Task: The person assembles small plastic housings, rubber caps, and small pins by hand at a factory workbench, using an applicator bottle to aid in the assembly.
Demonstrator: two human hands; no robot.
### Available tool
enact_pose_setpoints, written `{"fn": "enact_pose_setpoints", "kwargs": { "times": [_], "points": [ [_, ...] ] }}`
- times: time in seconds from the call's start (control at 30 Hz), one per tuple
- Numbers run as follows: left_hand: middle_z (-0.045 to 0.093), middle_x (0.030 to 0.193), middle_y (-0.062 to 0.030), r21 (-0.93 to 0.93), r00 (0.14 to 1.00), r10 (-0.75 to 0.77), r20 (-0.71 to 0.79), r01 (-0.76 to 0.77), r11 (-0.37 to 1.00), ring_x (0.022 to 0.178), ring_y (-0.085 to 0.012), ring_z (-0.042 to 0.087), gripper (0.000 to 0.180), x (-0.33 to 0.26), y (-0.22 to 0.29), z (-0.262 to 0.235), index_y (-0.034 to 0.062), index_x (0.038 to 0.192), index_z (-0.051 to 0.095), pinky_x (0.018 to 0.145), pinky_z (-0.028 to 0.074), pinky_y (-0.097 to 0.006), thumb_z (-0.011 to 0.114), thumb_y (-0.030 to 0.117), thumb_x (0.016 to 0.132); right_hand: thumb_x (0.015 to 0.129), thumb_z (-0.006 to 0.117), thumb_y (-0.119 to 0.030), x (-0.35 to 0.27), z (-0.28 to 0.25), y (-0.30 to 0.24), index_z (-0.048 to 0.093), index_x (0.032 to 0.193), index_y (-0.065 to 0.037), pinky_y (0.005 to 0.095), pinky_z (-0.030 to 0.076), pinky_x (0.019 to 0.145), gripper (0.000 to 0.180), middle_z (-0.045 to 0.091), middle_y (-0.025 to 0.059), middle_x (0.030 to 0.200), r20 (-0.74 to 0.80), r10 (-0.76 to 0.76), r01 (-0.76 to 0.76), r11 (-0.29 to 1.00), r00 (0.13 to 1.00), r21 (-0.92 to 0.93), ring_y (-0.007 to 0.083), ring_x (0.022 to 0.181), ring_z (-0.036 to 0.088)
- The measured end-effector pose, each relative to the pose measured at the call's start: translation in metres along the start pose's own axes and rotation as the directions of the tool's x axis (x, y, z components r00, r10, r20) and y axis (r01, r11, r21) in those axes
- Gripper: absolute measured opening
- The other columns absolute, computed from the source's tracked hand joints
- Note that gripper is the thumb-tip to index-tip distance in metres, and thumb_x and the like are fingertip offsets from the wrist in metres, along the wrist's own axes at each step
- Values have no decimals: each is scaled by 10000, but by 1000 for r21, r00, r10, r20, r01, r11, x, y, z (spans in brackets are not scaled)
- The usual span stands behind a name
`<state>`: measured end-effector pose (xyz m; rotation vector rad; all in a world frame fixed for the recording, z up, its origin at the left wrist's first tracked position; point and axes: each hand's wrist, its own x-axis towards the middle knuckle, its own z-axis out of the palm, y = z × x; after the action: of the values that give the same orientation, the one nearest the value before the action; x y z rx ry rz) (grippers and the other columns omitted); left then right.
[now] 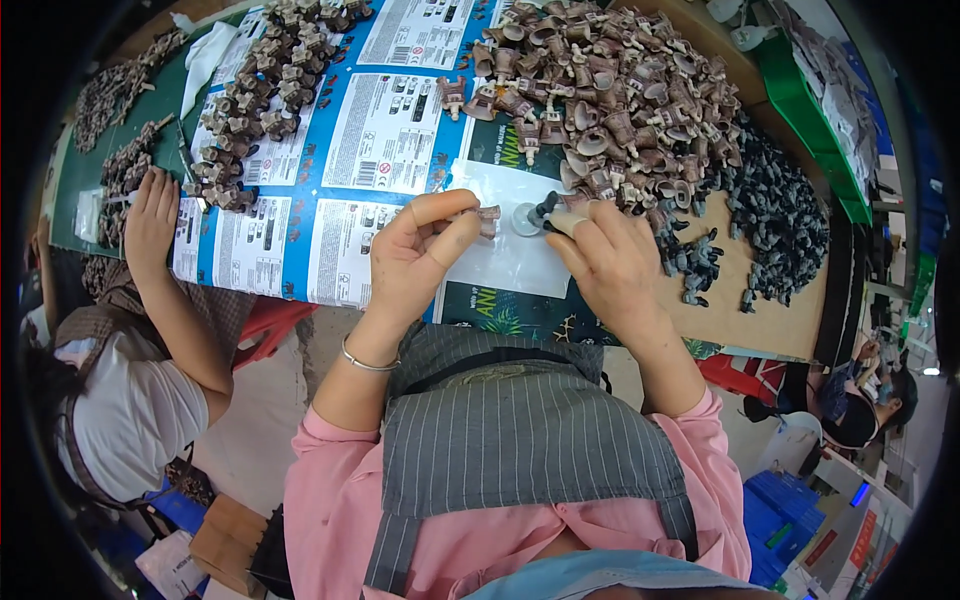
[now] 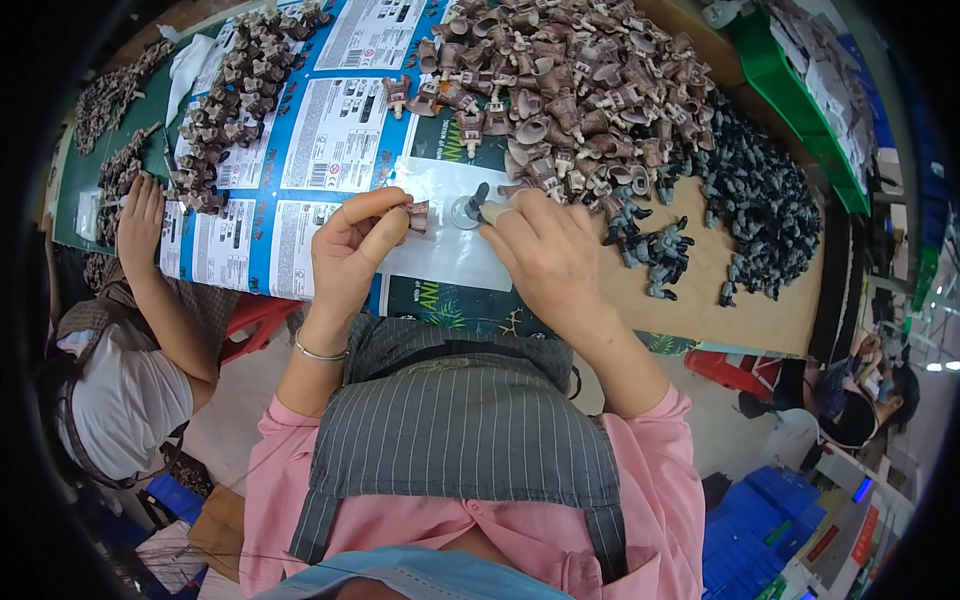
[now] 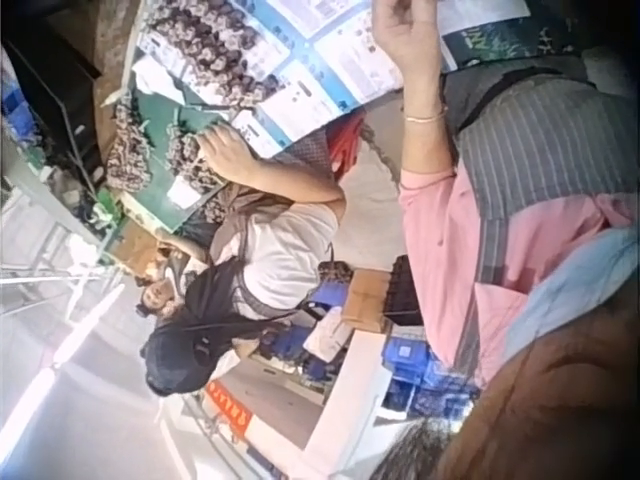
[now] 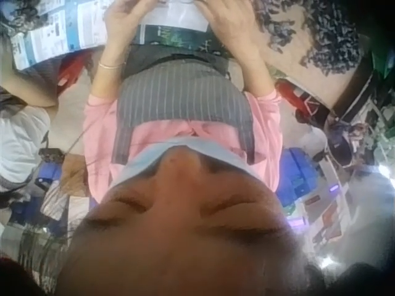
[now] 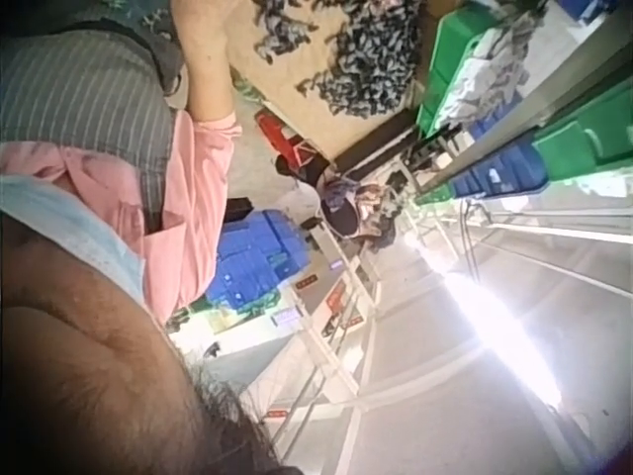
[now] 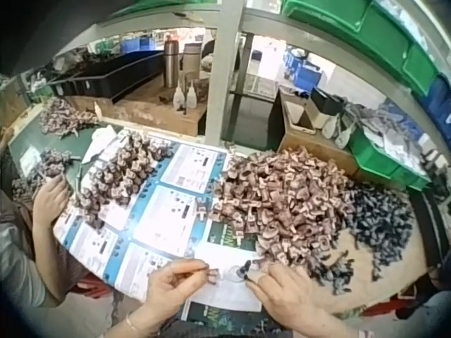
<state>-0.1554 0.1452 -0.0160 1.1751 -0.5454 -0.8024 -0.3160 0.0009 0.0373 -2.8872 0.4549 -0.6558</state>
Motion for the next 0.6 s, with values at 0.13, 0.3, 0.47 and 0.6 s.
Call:
{"fn": "enact_pose_setpoints", "kwargs": {
  "times": [0.13,0.3,0.47,0.6],
  "points": [
    [666,1009,-41,-19,998,-68,-20,67,998,878,-99,613,226,1,2,2,4,1104,658,797,495,-234,680,30,881,760,750,-176,-4,-4,1,626,848,-93,325,358,643,174,564,25,850,-22,25,-26,1000,999,-15,181,742,575],
    [681,960,-42,-103,993,-100,-60,94,990,820,-97,619,217,3,3,7,11,1097,664,748,504,-233,684,58,887,751,756,-182,-9,7,8,643,833,-89,325,356,620,168,571,29,829,-94,38,-32,997,995,70,189,723,569],
    [692,986,-53,-172,985,-159,-67,146,974,786,-87,627,222,2,2,16,28,1109,660,714,525,-231,681,98,899,751,754,-171,0,-4,-3,673,878,-84,331,358,605,174,581,42,826,-99,141,-111,960,985,257,202,717,568],
    [693,1032,-58,-600,930,-344,133,352,719,779,-83,636,224,2,-2,14,69,1140,645,717,540,-224,652,129,925,760,746,-152,8,10,-14,673,898,-60,368,412,593,181,574,78,823,-93,107,-58,905,990,421,254,699,569]
  ]
}}
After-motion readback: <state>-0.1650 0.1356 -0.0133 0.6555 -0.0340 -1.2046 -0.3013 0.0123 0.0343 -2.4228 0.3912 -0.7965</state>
